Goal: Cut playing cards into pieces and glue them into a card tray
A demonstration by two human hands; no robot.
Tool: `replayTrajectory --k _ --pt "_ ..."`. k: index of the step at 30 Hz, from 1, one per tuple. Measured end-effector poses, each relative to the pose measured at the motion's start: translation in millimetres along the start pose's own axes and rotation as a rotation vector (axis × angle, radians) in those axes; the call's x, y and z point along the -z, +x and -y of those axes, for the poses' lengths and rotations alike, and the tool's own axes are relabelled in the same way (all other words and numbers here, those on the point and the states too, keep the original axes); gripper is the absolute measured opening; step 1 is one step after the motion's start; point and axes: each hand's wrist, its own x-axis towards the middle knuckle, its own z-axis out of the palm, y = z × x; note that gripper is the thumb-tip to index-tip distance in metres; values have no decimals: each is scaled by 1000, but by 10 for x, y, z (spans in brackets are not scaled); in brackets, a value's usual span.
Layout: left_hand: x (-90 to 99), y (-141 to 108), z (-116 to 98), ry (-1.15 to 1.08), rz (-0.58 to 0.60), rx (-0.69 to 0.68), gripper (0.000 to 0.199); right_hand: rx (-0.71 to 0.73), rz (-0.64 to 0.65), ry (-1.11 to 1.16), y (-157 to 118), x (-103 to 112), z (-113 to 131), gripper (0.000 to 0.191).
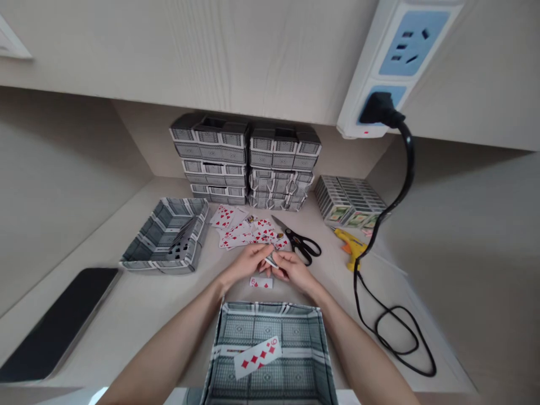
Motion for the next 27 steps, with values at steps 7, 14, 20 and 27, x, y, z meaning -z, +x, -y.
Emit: replayTrajectory --k 7,14,20,27 --pt "-19 -26 9 202 -87 -75 44 83 -4 -179 16 54 -5 40" --pt "-80 -57 -8 54 39 12 51 95 115 -173 -50 62 76 40" --pt "-64 -28 -12 174 -154 -35 48 76 -57 -378 -19 52 14 35" --pt "2 -31 25 206 -250 -48 43 190 -331 -693 -10 54 -49 31"
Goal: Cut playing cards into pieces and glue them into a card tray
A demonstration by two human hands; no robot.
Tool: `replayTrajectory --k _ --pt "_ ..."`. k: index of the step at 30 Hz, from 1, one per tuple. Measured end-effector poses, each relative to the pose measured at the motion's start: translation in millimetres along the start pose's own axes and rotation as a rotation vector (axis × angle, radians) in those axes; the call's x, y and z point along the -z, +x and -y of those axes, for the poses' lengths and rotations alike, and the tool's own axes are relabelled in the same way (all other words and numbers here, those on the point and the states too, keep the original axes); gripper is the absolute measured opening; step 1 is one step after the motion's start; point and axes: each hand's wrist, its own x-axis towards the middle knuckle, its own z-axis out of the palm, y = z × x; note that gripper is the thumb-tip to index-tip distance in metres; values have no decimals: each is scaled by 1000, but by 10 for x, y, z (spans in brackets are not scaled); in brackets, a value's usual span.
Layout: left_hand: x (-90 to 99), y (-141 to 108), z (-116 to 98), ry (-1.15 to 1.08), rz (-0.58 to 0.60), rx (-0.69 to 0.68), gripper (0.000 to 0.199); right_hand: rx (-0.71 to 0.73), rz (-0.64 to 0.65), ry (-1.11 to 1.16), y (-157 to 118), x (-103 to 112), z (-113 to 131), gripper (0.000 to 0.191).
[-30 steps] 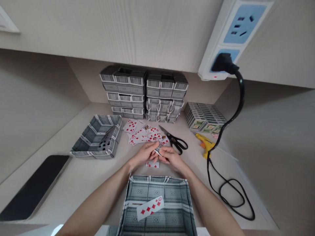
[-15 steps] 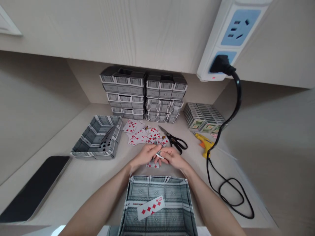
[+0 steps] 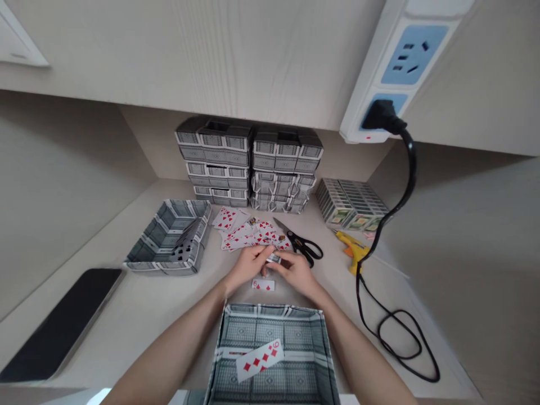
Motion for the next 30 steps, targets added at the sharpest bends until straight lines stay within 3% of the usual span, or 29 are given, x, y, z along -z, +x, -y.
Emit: replayTrajectory --k 5,13,19,23,25,28,30 --pt "58 25 -35 -163 16 -50 32 -145 125 306 -5 26 44 28" --pt "122 48 -35 -142 0 -21 33 -251 299 693 -8 33 97 38" --pt "86 53 -3 -303 81 79 39 -327 248 917 3 50 74 35" --pt "52 46 -11 -190 5 25 38 -339 41 824 25 12 16 29" --pt "25 33 -21 -133 -12 -11 33 -317 -2 698 39 11 -10 28" --pt "-16 18 -10 -94 -81 -21 28 -194 -75 333 53 94 -29 29" --pt "-28 21 17 -83 -129 -2 28 -36 -218 -11 56 211 -45 22"
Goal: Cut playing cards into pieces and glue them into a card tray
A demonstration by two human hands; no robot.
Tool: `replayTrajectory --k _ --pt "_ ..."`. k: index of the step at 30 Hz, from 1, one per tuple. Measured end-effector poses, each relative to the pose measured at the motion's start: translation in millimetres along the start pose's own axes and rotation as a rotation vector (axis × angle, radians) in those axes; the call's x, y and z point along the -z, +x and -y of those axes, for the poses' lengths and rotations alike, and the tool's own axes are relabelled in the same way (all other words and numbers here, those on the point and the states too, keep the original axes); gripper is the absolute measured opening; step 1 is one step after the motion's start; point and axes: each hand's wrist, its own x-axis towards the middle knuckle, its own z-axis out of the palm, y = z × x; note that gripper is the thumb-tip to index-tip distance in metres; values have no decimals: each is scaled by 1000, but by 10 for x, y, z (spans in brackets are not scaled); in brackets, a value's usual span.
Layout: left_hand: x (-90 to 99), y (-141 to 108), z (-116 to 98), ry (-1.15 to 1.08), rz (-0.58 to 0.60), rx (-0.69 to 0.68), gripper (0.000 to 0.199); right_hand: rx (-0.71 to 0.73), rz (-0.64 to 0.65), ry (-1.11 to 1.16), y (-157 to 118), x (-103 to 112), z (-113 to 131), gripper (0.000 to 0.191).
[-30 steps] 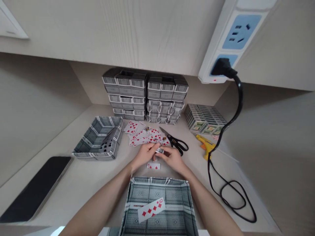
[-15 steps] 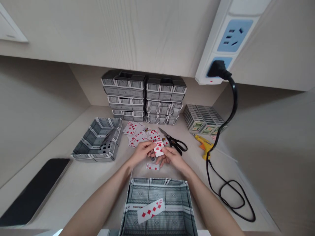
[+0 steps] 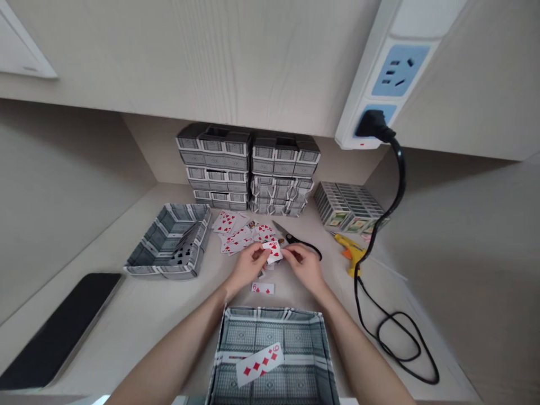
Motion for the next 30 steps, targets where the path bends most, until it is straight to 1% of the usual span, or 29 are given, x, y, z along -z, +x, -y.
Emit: replayTrajectory --k 1,2,4,6,8,11,13,15,17,19,21,24,26,27,29,30 --pt "2 6 17 -1 -18 11 29 66 -69 -150 14 66 -15 20" --pt "7 14 35 -6 -35 22 29 91 -123 -275 26 133 -35 18" --pt "25 33 68 -19 -82 37 31 70 -106 -481 44 248 -88 20" --pt "44 53 96 -29 -136 47 32 14 -60 -610 50 322 -140 25" --pt "61 69 116 -35 -173 51 34 -23 -10 -696 48 351 -169 30" --pt "71 92 124 -72 -186 44 35 -23 37 -794 35 343 -155 36" --pt "71 104 115 -103 -197 32 36 -24 31 -827 26 333 -128 35" --pt "71 110 104 -129 -203 23 36 -42 -1 -809 20 334 -110 31" --pt "76 112 99 -138 -205 23 35 -64 -43 -718 20 345 -112 26" --pt "85 114 101 -143 -204 18 35 -93 -96 -546 28 359 -125 21" --pt "96 118 104 -151 -207 17 35 -142 -152 -284 43 367 -127 19" --pt "109 118 93 -173 -216 35 35 -263 -187 251 64 372 -65 29" --pt "110 110 74 -184 -221 38 35 -325 -139 577 60 372 23 37" --pt "108 104 62 -187 -221 35 35 -339 -92 688 52 371 72 41" --pt "101 91 42 -189 -224 30 34 -361 39 817 25 363 158 46" --pt "97 86 35 -189 -229 29 34 -366 92 841 10 356 186 48"
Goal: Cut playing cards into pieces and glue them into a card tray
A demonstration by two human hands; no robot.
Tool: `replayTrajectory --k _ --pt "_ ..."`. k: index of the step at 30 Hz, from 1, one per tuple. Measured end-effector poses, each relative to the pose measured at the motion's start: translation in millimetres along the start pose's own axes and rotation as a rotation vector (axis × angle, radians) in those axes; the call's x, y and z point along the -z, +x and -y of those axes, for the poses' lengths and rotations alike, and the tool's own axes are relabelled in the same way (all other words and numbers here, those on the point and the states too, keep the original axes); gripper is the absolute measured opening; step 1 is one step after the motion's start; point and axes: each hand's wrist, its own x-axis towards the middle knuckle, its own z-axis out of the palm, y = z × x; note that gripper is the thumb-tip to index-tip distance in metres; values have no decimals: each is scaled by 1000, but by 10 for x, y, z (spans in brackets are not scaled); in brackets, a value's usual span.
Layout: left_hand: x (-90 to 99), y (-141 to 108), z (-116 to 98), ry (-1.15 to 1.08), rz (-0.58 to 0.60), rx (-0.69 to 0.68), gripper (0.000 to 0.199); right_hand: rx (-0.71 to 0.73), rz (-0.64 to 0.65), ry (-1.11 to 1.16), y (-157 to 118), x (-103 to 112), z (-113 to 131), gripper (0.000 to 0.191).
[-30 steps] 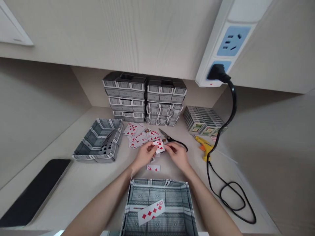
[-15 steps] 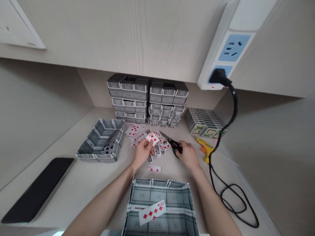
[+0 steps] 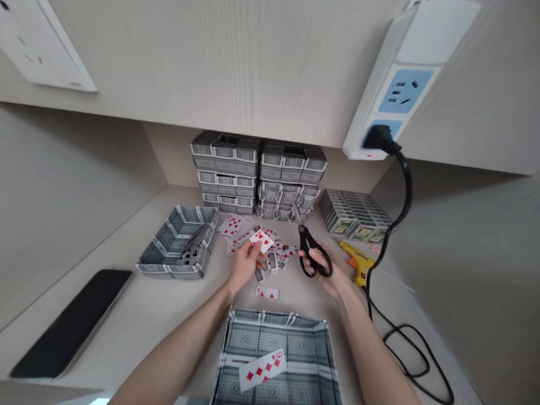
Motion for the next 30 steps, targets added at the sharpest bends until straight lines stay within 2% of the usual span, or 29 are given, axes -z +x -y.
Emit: replayTrajectory --k 5,9,15,21,26,30 --pt "1 8 12 1 -23 -5 34 43 113 -144 -34 -47 -64 64" --pt "18 27 31 1 -33 -21 36 97 196 -172 -43 -54 -94 64" --pt "13 2 -11 -21 -17 -39 37 -19 302 -274 -88 -41 -94 61" --pt "37 22 -50 -140 -101 -44 33 -120 442 -358 -138 -133 -134 60" --pt "49 41 -46 -237 -91 -41 30 -158 459 -418 -153 -204 -138 58" --pt "39 26 -78 -244 -142 -71 30 -158 448 -450 -151 -209 -131 57"
